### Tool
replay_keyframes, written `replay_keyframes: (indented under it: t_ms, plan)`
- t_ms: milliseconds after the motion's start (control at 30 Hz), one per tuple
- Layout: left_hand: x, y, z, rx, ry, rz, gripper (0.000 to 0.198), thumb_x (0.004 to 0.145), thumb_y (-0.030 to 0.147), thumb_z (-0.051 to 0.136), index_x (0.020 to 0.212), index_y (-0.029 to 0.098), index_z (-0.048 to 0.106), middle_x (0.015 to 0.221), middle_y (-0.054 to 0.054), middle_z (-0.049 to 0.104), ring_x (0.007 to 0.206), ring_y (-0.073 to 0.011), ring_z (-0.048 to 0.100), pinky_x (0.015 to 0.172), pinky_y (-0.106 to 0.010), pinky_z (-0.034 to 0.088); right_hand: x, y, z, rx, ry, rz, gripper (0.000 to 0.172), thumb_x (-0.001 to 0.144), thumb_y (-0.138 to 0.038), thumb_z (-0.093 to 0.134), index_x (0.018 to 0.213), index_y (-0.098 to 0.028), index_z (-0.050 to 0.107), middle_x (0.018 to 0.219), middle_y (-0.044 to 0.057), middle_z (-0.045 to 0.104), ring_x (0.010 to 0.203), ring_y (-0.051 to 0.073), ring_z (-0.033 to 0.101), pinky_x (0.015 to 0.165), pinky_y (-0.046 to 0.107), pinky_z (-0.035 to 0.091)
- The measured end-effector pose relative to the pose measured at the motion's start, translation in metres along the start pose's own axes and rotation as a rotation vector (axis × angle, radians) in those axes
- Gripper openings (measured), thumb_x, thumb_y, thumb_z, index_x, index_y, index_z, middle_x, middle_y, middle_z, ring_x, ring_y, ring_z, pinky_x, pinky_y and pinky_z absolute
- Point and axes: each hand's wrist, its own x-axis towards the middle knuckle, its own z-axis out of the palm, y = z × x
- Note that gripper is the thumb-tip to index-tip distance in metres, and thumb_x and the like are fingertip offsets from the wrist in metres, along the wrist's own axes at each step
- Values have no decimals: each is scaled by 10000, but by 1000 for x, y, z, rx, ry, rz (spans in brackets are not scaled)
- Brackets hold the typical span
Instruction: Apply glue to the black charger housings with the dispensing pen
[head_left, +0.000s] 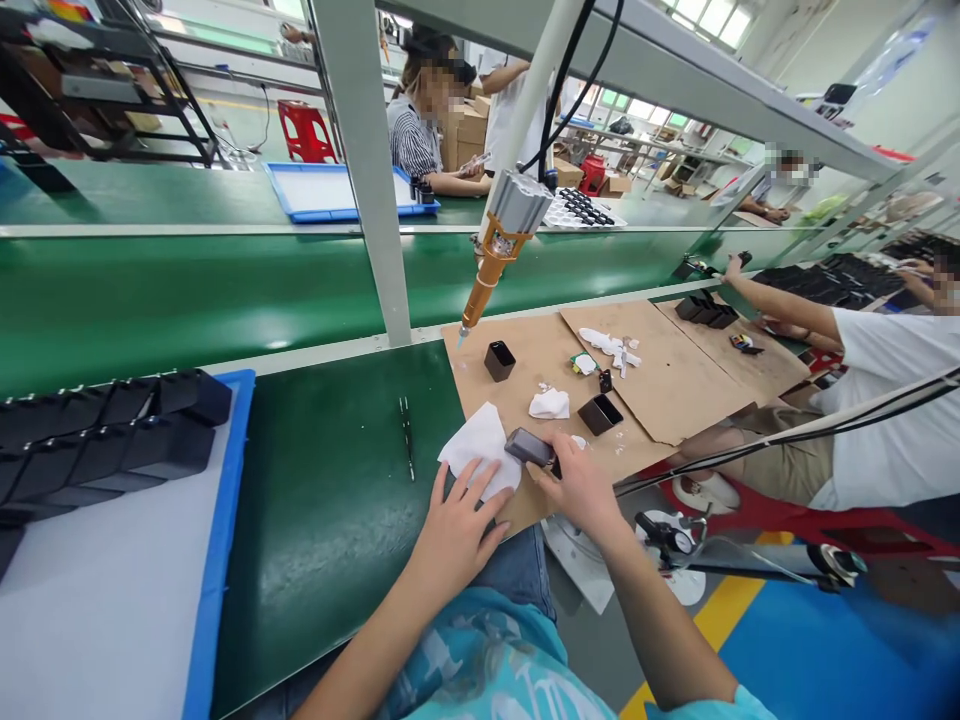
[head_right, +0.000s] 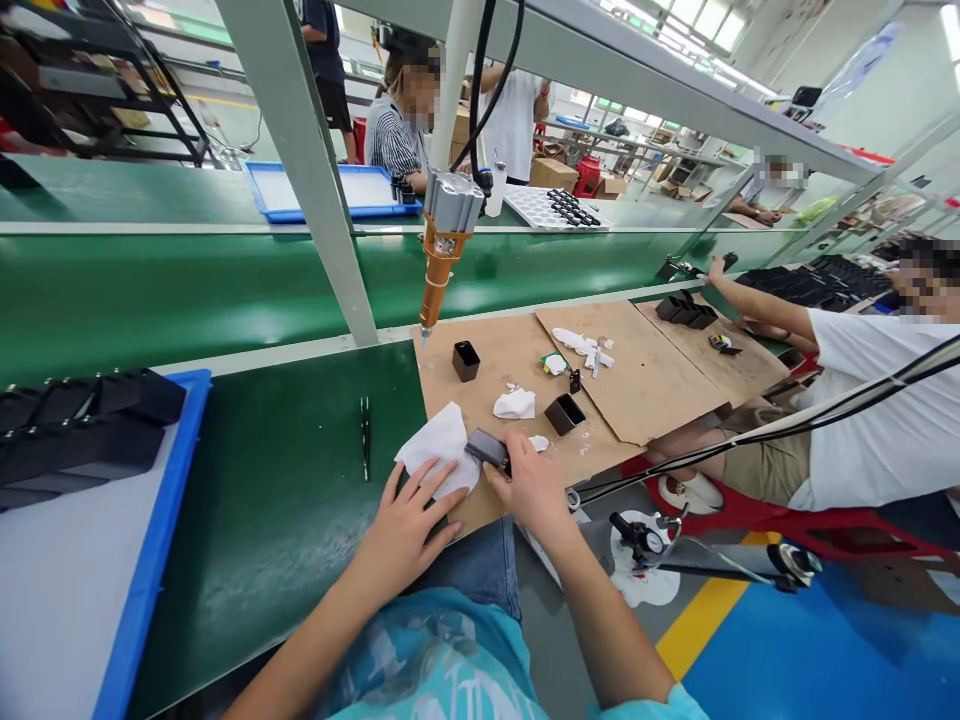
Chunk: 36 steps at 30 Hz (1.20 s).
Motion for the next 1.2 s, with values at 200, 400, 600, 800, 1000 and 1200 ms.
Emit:
replay_keyframes:
  t_ms: [200, 400, 600, 800, 1000, 1200]
  plan:
    - [-1, 0, 4, -10, 5, -21, 289, 958, 355, 512, 1208, 286, 638, 1394, -36, 576, 1323, -324, 472, 1127, -638, 256, 0, -10, 11, 43, 61, -17, 325, 922, -319, 493, 1222, -197, 496, 1195, 91, 639, 996, 220, 651, 782, 310, 513]
    - [-2, -2, 6, -15, 0, -37, 301, 953, 358, 521, 1222, 273, 625, 1383, -43, 586, 1321, -322, 477, 1129, -637, 254, 10, -43, 14, 33, -24, -122, 343, 907, -283, 515, 1249, -263, 502, 1211, 33, 659, 917, 185, 683, 735, 273, 513]
    - [-2, -3, 7, 14, -8, -30, 296, 945, 367, 533, 1199, 256, 638, 1350, -59, 607, 1323, -325, 473, 1131, -636, 256, 19, -57, 5, -53, -67, -128, 357, 901, -365, 526, 1223, -209, 530, 1223, 120, 621, 913, 243, 683, 619, 290, 472]
    - [-1, -2, 6, 8, -18, -39, 274, 940, 350, 540, 1169, 248, 652, 1272, -73, 651, 1282, -319, 508, 1135, -630, 253, 30, -69, 17, -14, -76, -166, 365, 895, -391, 545, 1243, -287, 528, 1029, 79, 665, 859, 227, 673, 592, 259, 435]
    - [-1, -2, 5, 4, 9, -25, 302, 943, 377, 537, 1206, 269, 640, 1346, -70, 606, 1307, -307, 488, 1153, -608, 232, 27, -53, 13, 189, 23, -166, 315, 926, -352, 494, 1230, -270, 490, 1180, 59, 626, 912, 170, 654, 719, 263, 504]
    - [-2, -2, 6, 15, 15, -21, 308, 954, 384, 517, 1225, 293, 631, 1395, -49, 574, 1320, -304, 480, 1155, -602, 226, 31, -28, 10, 285, 15, -123, 309, 886, -328, 560, 1176, -229, 519, 1012, 35, 671, 837, 165, 639, 729, 281, 514]
